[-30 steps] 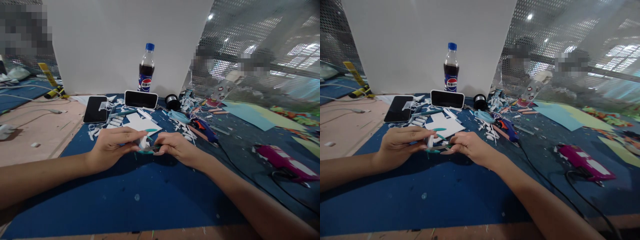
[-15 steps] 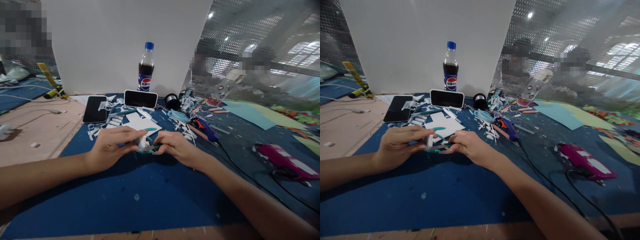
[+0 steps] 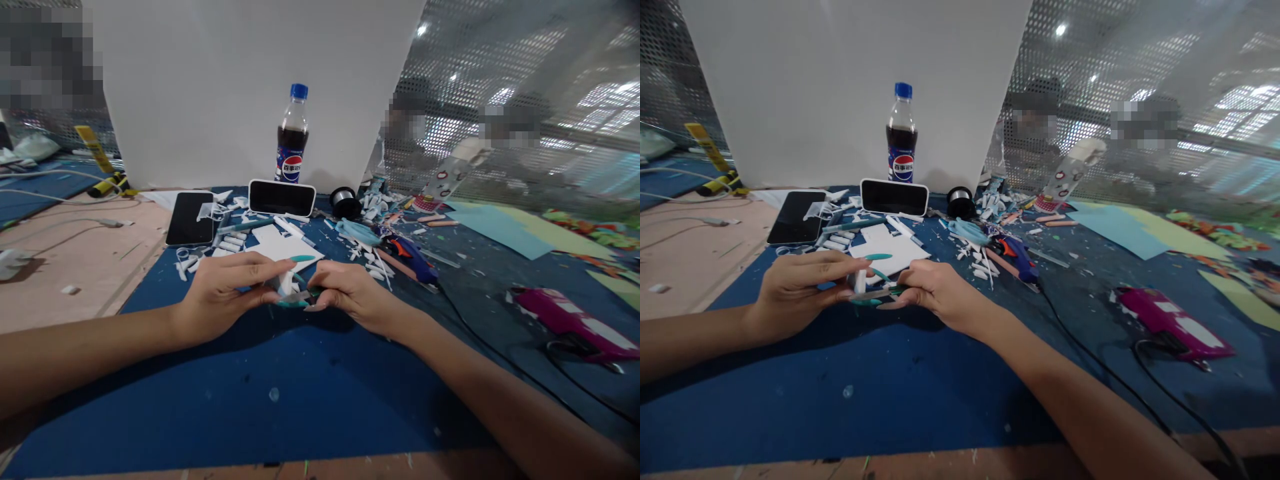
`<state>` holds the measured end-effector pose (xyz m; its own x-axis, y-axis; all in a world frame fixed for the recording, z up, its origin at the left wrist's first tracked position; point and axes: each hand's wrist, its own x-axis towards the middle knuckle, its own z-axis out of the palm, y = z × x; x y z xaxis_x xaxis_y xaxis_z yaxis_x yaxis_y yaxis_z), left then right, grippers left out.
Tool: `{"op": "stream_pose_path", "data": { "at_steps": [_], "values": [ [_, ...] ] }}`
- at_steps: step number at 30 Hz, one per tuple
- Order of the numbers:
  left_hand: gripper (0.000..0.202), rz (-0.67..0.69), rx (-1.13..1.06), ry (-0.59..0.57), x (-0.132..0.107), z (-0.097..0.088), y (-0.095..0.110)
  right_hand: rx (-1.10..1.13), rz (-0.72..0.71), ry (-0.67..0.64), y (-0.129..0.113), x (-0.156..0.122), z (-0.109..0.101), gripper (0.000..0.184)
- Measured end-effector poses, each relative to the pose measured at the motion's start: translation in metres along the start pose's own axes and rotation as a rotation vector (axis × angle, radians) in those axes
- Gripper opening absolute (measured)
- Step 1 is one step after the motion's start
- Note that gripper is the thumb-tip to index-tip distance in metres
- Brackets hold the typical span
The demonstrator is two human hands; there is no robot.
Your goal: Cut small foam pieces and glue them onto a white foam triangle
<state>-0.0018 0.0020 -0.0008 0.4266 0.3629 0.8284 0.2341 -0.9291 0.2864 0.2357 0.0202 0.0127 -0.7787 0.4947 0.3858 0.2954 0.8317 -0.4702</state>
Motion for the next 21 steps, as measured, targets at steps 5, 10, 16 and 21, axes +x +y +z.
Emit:
{"op": "stream_pose_path", "data": {
  "at_steps": [5, 10, 16, 21],
  "values": [
    [0.037, -0.005, 0.003, -0.006, 0.0012, -0.0002, 0.0017, -0.023, 0.021, -0.009, 0.0007, 0.0004, 0.0006, 0.049],
    [0.035, -0.01, -0.011, -0.005, 0.0008, 0.0, 0.0014, -0.03, 0.045, -0.03, 0.0022, 0.0001, 0.0015, 0.053],
    [0.037, -0.033, -0.032, 0.003, -0.0014, 0.0016, -0.0001, -0.015, 0.051, -0.082, -0.0021, 0.0003, -0.0014, 0.053],
    [0.043, -0.048, -0.1, 0.015, -0.0023, 0.0029, 0.0005, -0.013, 0.074, -0.138, -0.0044, 0.0011, -0.0055, 0.045]
  ]
}}
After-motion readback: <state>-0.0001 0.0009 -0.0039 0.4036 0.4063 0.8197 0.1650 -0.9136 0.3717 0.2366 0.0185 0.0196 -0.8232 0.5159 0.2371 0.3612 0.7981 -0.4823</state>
